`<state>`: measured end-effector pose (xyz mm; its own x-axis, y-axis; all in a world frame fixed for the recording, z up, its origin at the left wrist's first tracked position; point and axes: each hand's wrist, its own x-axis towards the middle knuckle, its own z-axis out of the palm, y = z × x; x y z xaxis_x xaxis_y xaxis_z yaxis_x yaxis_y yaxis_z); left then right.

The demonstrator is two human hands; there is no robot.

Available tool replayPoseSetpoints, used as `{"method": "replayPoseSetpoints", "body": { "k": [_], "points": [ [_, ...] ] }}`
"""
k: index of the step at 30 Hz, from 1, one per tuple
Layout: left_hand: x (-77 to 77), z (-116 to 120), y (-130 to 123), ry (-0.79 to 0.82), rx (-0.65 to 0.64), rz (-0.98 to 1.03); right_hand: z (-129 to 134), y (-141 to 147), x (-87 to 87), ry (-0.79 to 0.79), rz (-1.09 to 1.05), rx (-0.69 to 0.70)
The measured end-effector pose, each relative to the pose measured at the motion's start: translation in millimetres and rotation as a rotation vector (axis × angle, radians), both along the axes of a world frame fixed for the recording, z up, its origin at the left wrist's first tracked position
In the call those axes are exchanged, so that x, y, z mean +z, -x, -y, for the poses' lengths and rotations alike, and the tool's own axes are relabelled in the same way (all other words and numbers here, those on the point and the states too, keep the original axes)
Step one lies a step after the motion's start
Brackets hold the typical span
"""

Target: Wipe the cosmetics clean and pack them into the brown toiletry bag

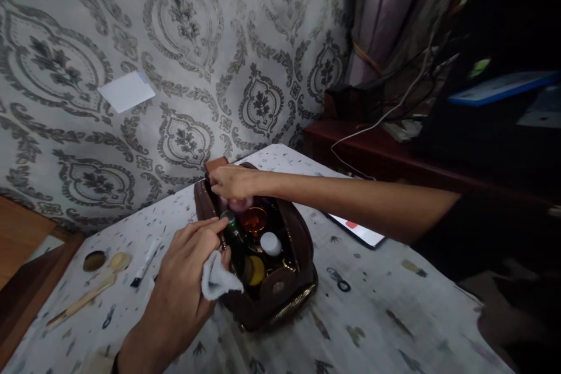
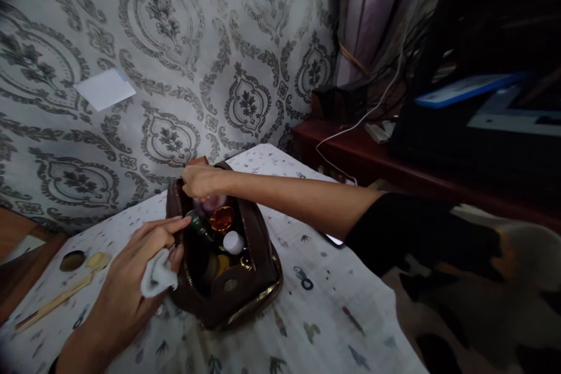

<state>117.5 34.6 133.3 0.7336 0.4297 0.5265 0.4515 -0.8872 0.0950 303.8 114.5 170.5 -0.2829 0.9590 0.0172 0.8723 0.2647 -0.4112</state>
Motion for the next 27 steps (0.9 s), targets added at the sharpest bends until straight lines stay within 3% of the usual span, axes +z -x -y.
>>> {"method": "replayPoseSetpoints", "body": {
  "k": [6, 27],
  "points": [
    [-1.3, 1.3, 0.6, 0.011, 0.015, 0.025, -1.3, -8.8, 2.9, -0.146, 0.02, -0.072],
    [0.5, 0.6, 4.2, 0.111, 0.007, 0.038, 17.2, -1.5, -6.2, -0.175, 0.142, -0.078]
  ]
}}
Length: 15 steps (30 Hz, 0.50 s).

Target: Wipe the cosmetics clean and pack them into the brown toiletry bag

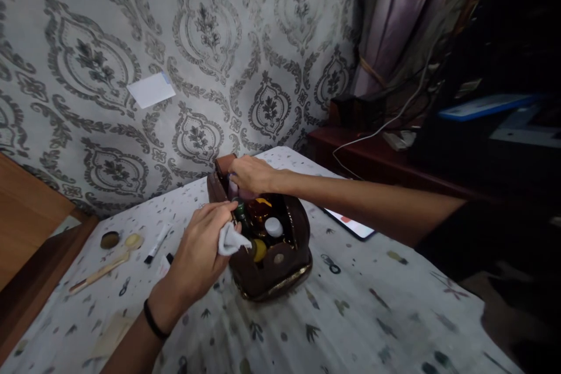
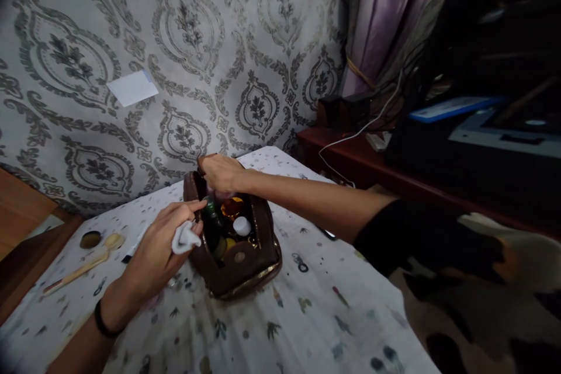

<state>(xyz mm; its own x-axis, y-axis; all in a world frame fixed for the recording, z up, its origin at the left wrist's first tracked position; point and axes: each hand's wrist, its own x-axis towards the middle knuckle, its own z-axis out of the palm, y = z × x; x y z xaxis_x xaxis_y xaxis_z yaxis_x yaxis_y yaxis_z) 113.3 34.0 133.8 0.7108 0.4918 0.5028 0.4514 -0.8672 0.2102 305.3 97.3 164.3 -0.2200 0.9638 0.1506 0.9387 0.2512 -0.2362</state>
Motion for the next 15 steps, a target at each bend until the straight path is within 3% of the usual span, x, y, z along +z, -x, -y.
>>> {"method": "replayPoseSetpoints", "body": {
  "k": [8, 15],
  "points": [
    [4.3, -1.4, 6.8, 0.13, -0.009, -0.003, 21.0, 0.1, 1.2, -0.041, -0.098, 0.006],
    [9.8, 0.1, 12.8, 0.281, -0.002, 0.036, 48.3, 1.6, 1.5, -0.046, -0.176, 0.107]
  ]
}}
